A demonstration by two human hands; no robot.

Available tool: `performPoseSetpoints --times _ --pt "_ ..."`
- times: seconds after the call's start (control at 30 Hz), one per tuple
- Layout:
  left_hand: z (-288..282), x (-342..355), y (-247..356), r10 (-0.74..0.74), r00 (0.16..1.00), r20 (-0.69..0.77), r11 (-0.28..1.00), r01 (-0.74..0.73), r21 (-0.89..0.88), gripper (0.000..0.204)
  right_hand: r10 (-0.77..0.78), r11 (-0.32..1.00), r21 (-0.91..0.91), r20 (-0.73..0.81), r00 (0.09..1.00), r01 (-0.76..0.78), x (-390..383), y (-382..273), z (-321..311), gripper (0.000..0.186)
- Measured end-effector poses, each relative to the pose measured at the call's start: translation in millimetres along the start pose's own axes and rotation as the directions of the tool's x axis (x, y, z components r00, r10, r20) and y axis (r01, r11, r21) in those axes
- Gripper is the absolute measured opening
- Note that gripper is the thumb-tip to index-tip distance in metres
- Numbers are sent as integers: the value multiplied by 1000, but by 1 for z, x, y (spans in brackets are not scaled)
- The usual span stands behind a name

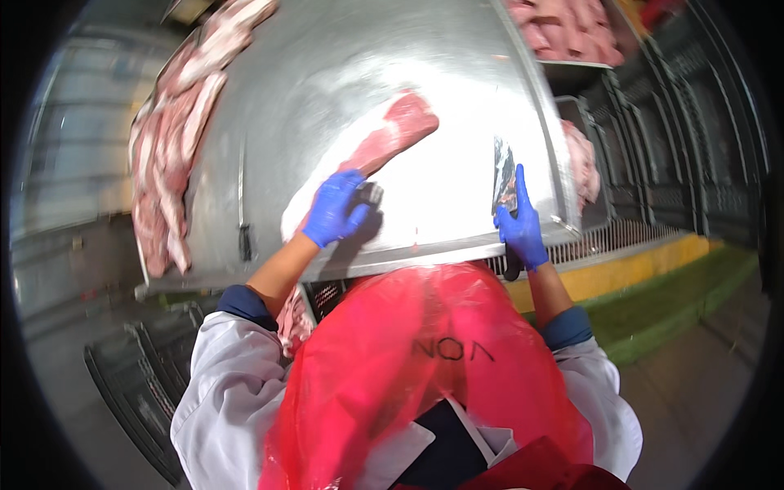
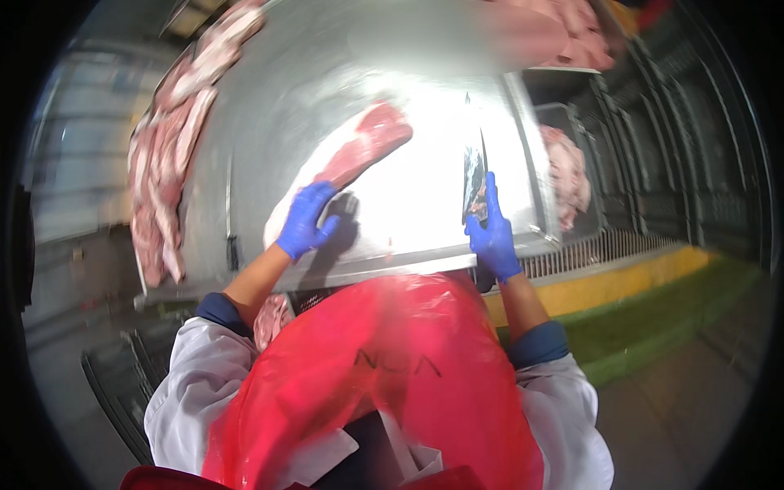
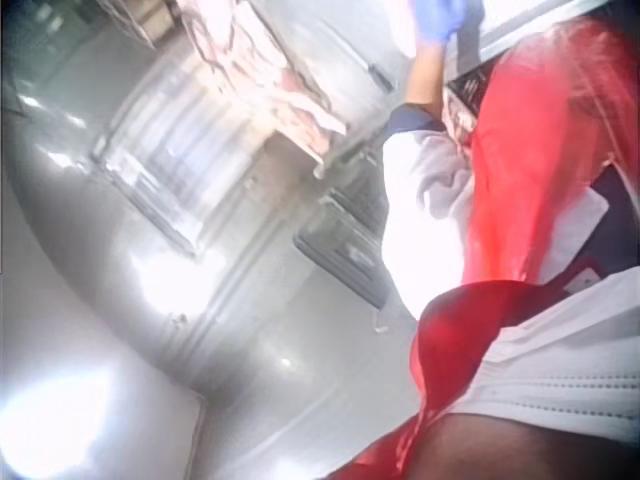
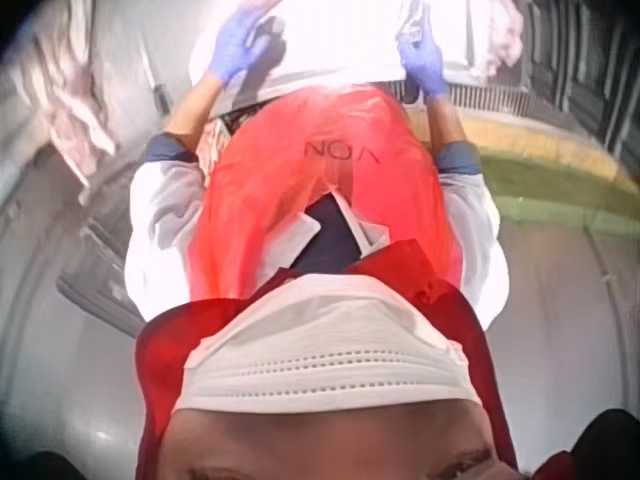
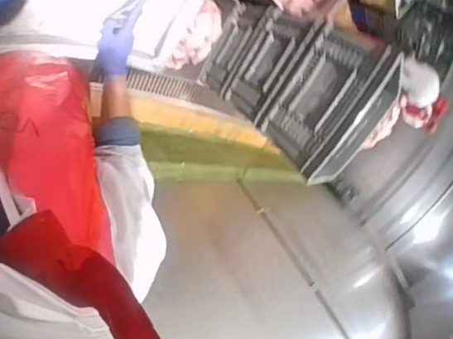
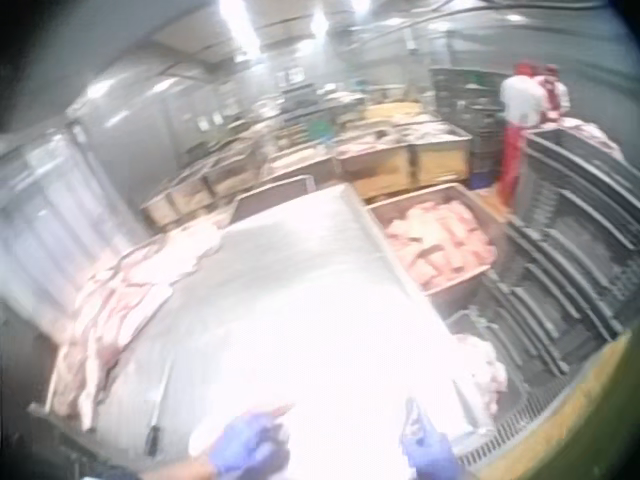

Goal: The person trims fat and connective tissue from large cuts of raw meat using a knife on a stainless steel table. They repeatedly pick up pieces, trim them, and place the trimmed portions into a nearby container.

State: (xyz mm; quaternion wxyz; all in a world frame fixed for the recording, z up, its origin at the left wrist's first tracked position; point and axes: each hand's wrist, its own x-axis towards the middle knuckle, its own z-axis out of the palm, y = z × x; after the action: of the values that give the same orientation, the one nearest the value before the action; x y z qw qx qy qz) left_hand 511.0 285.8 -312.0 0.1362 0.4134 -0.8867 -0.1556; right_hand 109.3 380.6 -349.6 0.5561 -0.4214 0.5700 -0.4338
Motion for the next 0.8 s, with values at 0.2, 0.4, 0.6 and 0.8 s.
performPoseSetpoints --times 0.2,0.4,0.6,0.8 --pt "-25 -123 -95 -416 908 -40 909 416 2 65 197 865 -498 223 955 -63 120 -76 158 81" --pt "-13 -121 -97 -371 917 -142 928 360 -100 61 29 720 -680 -176 984 -142 207 -78 191 74" --pt "-2 -65 -102 -197 958 -209 966 152 -210 50 89 741 -641 -199 976 -198 218 -65 173 78" --pt "12 -22 -109 -190 951 -246 970 142 -198 41 88 792 -598 -88 992 -123 101 -36 190 80"
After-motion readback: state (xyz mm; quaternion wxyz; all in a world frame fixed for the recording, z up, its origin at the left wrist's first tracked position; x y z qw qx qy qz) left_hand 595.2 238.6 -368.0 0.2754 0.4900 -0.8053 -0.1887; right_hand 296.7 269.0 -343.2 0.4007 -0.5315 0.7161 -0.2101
